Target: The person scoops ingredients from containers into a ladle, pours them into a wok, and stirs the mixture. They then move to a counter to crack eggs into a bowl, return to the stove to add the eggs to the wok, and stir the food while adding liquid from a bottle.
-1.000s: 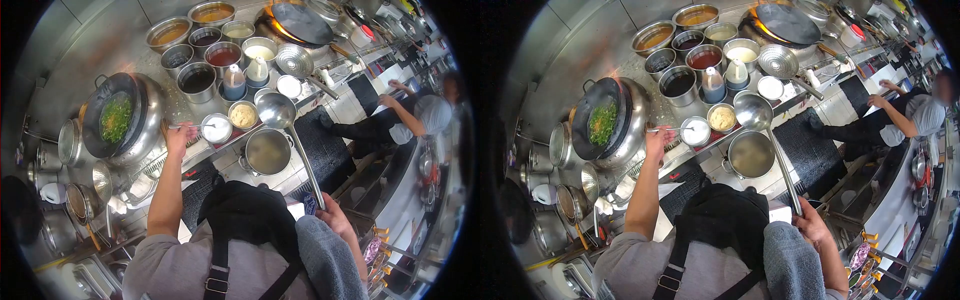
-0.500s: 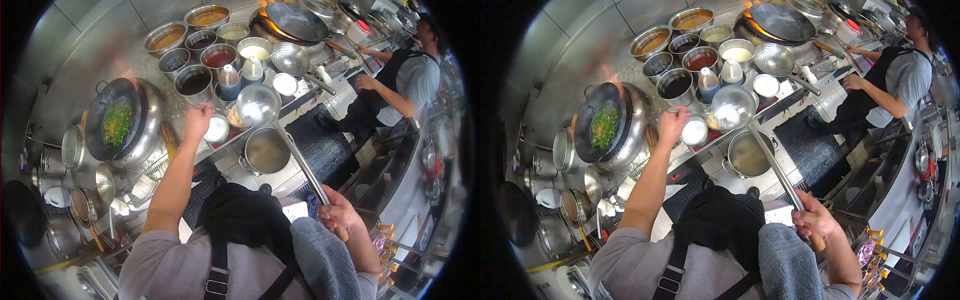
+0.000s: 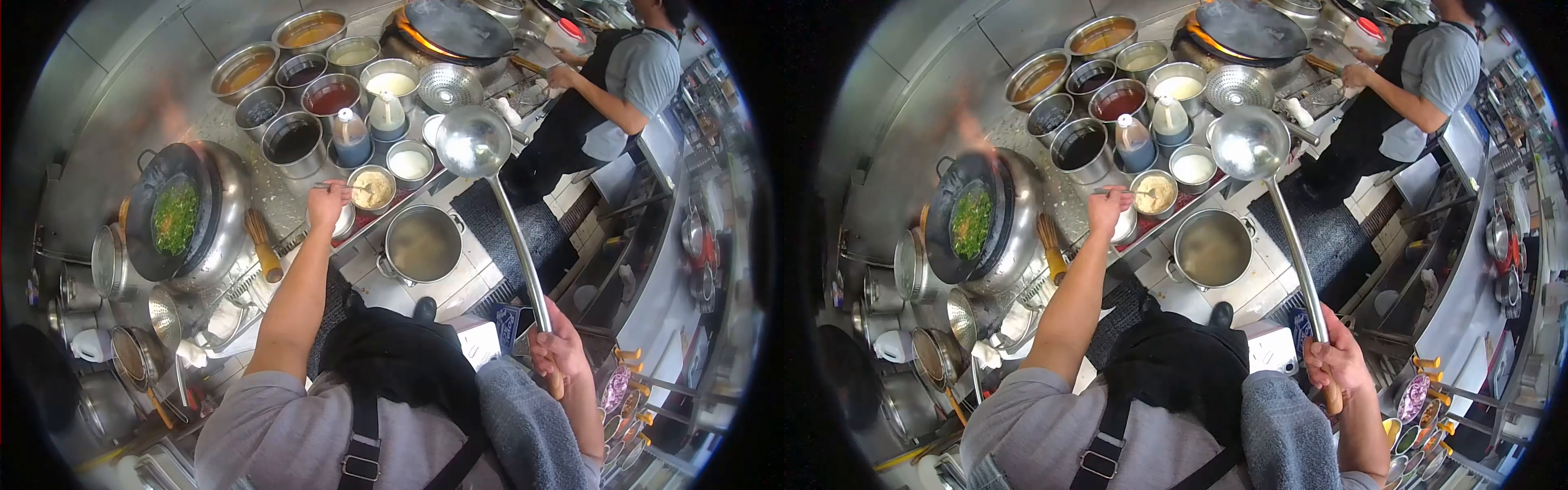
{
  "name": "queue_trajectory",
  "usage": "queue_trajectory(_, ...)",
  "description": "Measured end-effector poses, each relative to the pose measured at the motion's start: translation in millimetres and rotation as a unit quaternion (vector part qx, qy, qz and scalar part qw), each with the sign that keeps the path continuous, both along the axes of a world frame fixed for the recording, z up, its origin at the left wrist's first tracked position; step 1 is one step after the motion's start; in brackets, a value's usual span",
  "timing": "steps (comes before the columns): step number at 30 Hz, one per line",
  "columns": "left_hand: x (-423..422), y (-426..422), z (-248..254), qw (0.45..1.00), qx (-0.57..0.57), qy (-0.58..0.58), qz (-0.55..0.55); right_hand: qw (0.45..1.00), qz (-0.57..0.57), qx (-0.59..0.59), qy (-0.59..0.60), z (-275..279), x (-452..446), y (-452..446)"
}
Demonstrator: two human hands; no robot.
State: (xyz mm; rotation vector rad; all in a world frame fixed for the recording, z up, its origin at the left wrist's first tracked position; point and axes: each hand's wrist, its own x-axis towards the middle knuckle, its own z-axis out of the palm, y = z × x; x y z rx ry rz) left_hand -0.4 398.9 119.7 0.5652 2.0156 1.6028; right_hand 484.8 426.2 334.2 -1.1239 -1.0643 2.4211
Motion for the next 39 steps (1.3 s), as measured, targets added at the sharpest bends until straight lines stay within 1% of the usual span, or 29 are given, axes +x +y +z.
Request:
queue_trajectory(2,-5,-3,-9,0.992,0.047,-0.113,0.04,1.0,-0.006,-0.007,-0.025,-7,3,-1)
queue_trajectory(6,-5,-8,-15,0.979,0.08,-0.179,0.05,0.999,0.005,-0.021,-0.042,-14,-1,0)
queue_trajectory(9,-4,-10,-15,0.975,0.09,-0.198,0.048,0.998,0.024,-0.016,-0.06,-17,-6,5)
queue_trajectory(19,-1,-9,-24,0.975,0.08,-0.203,0.046,0.996,0.046,-0.007,-0.076,-27,-13,15)
queue_trajectory(23,-3,-13,-24,0.969,0.101,-0.221,0.034,0.996,0.047,0.001,-0.081,-30,-14,16)
queue_trajectory(26,-2,-18,-8,0.968,0.107,-0.224,0.029,0.996,0.047,-0.006,-0.078,-31,-14,17)
queue_trajectory(31,3,-25,43,0.972,0.105,-0.21,0.015,0.995,0.066,-0.002,-0.069,-27,-16,19)
queue_trajectory(33,9,-20,67,0.974,0.145,-0.176,-0.002,0.992,0.099,0.002,-0.08,-22,-17,19)
queue_trajectory(34,12,-16,77,0.974,0.145,-0.177,-0.005,0.992,0.096,0.002,-0.08,-22,-17,19)
queue_trajectory(35,15,-11,86,0.992,0.108,-0.057,-0.036,0.993,0.095,-0.024,-0.063,-23,-16,20)
queue_trajectory(36,17,-5,89,0.993,0.071,0.064,-0.065,0.993,0.094,-0.05,-0.047,-23,-15,20)
queue_trajectory(37,20,2,88,0.986,0.033,0.158,-0.043,0.993,0.092,-0.049,-0.048,-24,-11,19)
queue_trajectory(38,21,7,87,0.986,0.035,0.158,-0.044,0.993,0.07,-0.093,-0.013,-27,-6,17)
queue_trajectory(39,21,13,86,0.976,-0.01,0.21,-0.056,0.989,0.048,-0.135,0.023,-29,-2,17)
